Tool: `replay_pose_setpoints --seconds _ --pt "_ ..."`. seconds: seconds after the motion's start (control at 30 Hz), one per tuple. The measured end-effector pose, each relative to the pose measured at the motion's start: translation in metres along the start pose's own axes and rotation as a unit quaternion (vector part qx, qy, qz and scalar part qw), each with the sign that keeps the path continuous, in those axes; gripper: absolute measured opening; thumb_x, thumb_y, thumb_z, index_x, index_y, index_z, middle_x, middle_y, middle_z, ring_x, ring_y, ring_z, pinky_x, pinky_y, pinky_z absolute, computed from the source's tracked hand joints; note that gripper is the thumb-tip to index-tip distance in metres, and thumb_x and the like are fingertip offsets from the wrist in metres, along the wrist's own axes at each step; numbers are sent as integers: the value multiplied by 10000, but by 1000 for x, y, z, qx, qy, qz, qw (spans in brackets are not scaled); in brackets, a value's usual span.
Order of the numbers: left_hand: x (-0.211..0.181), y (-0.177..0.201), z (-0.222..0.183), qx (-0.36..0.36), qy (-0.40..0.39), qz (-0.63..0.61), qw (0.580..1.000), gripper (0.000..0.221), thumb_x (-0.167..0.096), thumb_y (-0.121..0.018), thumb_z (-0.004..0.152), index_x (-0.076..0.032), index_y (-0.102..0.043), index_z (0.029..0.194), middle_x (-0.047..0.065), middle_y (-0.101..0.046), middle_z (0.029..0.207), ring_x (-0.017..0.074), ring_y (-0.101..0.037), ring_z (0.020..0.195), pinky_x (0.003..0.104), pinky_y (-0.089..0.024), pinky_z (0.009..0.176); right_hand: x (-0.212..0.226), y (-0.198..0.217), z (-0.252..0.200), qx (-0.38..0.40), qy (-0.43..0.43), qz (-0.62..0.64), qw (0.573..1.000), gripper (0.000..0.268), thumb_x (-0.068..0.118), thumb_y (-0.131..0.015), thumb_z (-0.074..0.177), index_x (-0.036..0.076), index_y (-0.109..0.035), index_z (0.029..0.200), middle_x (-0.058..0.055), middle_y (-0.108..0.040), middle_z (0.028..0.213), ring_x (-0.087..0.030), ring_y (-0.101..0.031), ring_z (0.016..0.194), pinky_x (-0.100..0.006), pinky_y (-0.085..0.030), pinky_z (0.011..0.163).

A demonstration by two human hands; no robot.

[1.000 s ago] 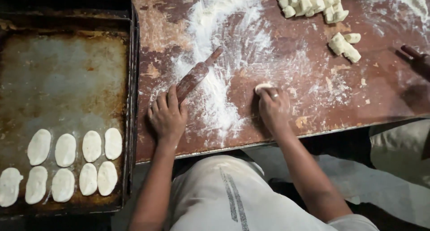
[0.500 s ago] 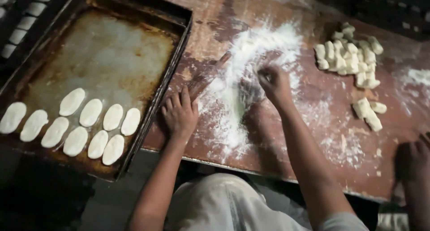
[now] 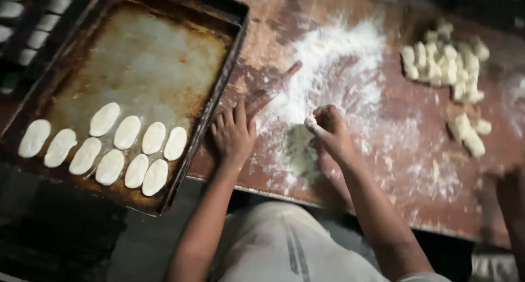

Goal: Rolling small pieces of dough into oval shapes using a rolling pin and arranging them on a baking tray.

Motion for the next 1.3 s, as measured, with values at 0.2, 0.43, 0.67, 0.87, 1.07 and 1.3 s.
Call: replay_pose_setpoints --seconds 0.2,0.43,0.67,0.87,1.07,1.3 --pt "-8 -9 -9 3 -79 -79 994 583 -395 -726 921 -172 -570 1437 123 -630 1217 369 -598 1101 554 -464 898 -44 45 -61 -128 38 -198 971 206 81 -747 930 40 -643 1102 -119 -695 1038 -204 -663 912 -341 -542 806" --pt "-79 -3 -30 125 -254 -160 946 530 -447 -700 884 -175 -613 1331 94 -674 1150 292 -659 988 523 -503 843 -16 96 -82 -275 35 -99 956 363 126 -680 997 61 -590 1343 -128 -658 1118 -272 -621 1007 -406 -527 866" --pt "-115 -54 13 272 -221 -75 934 382 -525 -580 1058 -156 -668 1107 102 -640 943 259 -636 818 452 -510 698 16 105 -36 -265 56 -313 910 398 148 -735 943 64 -640 1321 -182 -648 1180 -385 -533 1130 -520 -354 998" --pt "-122 -13 -41 156 -280 -108 941 416 -377 -678 935 -175 -651 1298 88 -643 966 272 -623 822 456 -502 715 -22 112 -67 -236 86 -299 921 231 167 -711 980 69 -710 1189 -166 -694 1131 -370 -585 1108 -496 -414 1001" --pt "-86 -15 -54 109 -235 -93 961 640 -327 -769 855 -228 -566 1454 74 -643 1169 286 -611 1011 517 -481 878 -19 108 -66 -196 72 -147 967 219 193 -673 1006 47 -707 1166 -165 -716 1107 -337 -660 1063 -443 -501 959" --pt "-28 -3 -15 5 -129 12 992 661 -387 -780 841 -185 -559 1431 104 -632 1161 346 -613 1042 538 -482 849 29 49 -36 -54 164 -289 942 237 182 -757 860 41 -747 1050 -206 -718 1037 -382 -672 945 -475 -526 844"
Point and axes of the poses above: each hand's wrist, its own z-axis towards the middle knuckle, its own y-axis out of the back of the hand, x = y × z, the point moved 9 cm from there along z, towards the middle knuckle
